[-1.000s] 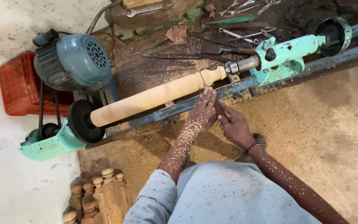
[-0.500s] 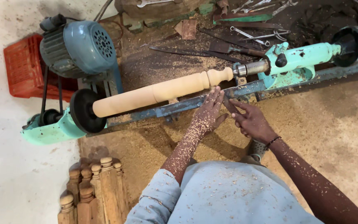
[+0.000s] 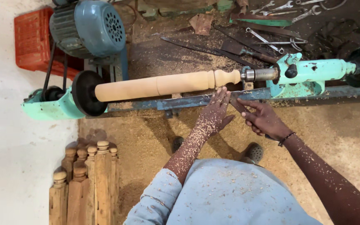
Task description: The person holds a metal tool against a rotating piece of wood on a lathe, gradually carving out decorative contours and producing wood shavings that cover their arms.
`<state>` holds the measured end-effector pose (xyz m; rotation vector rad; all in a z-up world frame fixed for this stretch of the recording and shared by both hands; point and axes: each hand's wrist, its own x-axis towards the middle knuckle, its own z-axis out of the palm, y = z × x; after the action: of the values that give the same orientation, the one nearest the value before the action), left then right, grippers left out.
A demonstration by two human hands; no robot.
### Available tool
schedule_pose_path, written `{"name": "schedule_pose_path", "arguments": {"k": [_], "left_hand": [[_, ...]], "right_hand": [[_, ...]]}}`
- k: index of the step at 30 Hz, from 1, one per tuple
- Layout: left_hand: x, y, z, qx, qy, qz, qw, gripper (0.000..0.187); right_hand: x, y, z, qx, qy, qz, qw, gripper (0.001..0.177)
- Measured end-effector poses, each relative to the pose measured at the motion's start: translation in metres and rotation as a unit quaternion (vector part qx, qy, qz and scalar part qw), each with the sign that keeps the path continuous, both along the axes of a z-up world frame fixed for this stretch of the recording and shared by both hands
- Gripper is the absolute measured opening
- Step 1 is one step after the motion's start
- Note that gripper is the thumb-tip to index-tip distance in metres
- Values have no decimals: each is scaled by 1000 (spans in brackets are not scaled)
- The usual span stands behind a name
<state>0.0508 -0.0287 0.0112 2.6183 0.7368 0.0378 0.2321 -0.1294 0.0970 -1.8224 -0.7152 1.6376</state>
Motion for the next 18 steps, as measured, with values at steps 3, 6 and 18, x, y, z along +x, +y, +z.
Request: {"name": "schedule_pose_path", "arguments": {"k": [3, 6, 18], "left_hand": [[3, -4, -3, 9, -14, 17, 1000, 95], [7, -8, -5, 11, -16, 35, 999, 95], [22, -17, -2, 8, 3, 78, 997, 97]], "right_hand": [[14, 4, 2, 5, -44, 70, 997, 58], [23, 7, 4, 9, -29, 79, 996, 60], [57, 25, -3, 22, -14, 161, 987, 58]]}}
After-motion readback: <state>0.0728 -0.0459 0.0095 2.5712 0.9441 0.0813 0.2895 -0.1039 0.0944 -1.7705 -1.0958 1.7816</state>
